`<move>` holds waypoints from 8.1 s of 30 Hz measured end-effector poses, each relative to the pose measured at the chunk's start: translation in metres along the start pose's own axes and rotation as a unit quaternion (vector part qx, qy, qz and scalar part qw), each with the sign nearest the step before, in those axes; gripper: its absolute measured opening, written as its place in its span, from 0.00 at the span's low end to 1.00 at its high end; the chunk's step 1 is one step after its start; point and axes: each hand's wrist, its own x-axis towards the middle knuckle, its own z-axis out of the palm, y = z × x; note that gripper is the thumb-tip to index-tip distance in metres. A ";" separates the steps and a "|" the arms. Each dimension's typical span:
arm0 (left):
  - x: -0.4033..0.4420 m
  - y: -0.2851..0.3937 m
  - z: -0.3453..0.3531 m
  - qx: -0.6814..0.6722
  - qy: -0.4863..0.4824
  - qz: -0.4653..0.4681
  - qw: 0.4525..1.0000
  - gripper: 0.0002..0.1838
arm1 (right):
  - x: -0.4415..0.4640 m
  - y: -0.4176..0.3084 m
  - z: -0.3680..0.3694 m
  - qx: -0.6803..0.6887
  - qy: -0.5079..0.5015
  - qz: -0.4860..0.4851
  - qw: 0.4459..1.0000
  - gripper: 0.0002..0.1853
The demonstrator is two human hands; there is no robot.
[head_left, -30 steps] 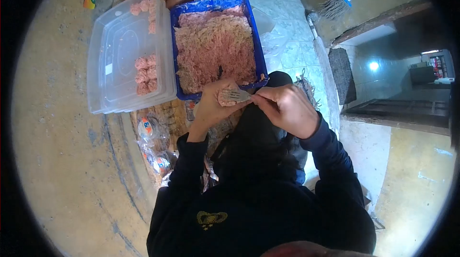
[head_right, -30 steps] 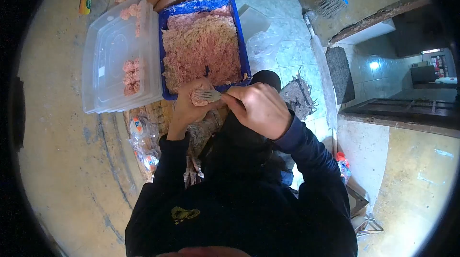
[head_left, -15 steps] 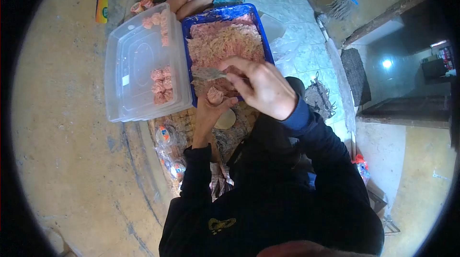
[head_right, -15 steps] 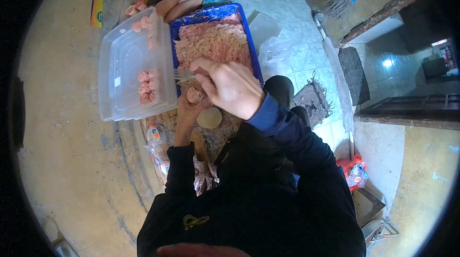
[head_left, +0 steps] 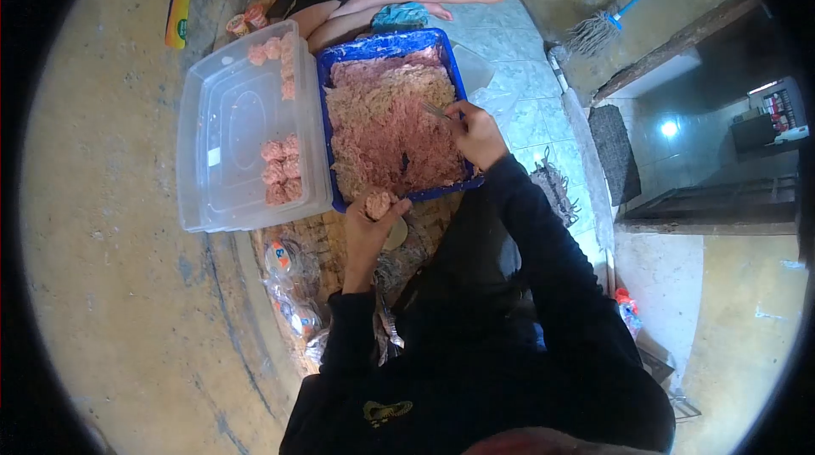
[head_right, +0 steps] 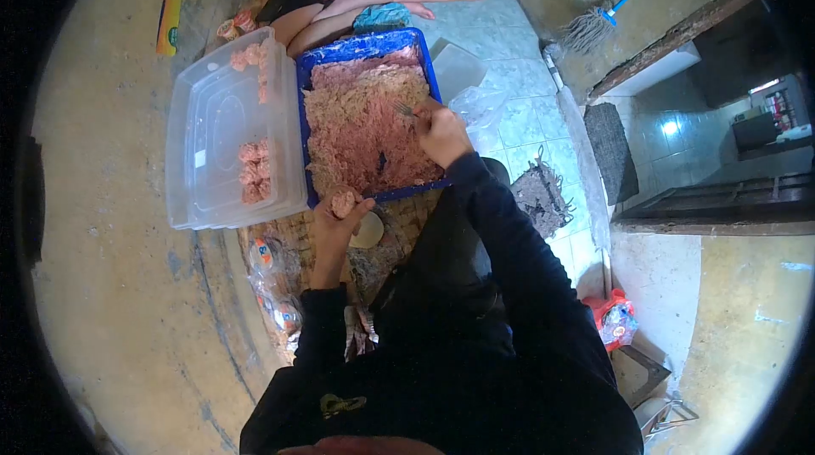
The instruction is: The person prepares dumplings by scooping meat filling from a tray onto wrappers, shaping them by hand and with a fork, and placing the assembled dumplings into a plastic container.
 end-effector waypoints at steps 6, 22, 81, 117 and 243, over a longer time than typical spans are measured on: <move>-0.009 0.005 0.003 -0.048 -0.009 0.009 0.999 0.13 | 0.009 0.016 0.016 -0.044 0.047 -0.025 0.998 0.11; 0.015 0.069 0.038 0.153 -0.008 0.303 0.941 0.15 | -0.122 -0.106 -0.107 0.226 -0.055 0.024 0.972 0.12; -0.018 0.052 0.048 0.004 -0.246 0.136 0.960 0.18 | -0.127 -0.132 -0.144 -0.077 -0.180 -0.135 0.971 0.08; -0.014 0.058 0.064 0.051 -0.135 0.207 0.968 0.19 | -0.165 -0.124 -0.106 0.178 -0.066 0.036 0.981 0.12; -0.056 -0.114 -0.062 0.244 -0.018 0.034 0.969 0.21 | -0.004 -0.091 0.165 0.089 -0.110 0.047 0.989 0.18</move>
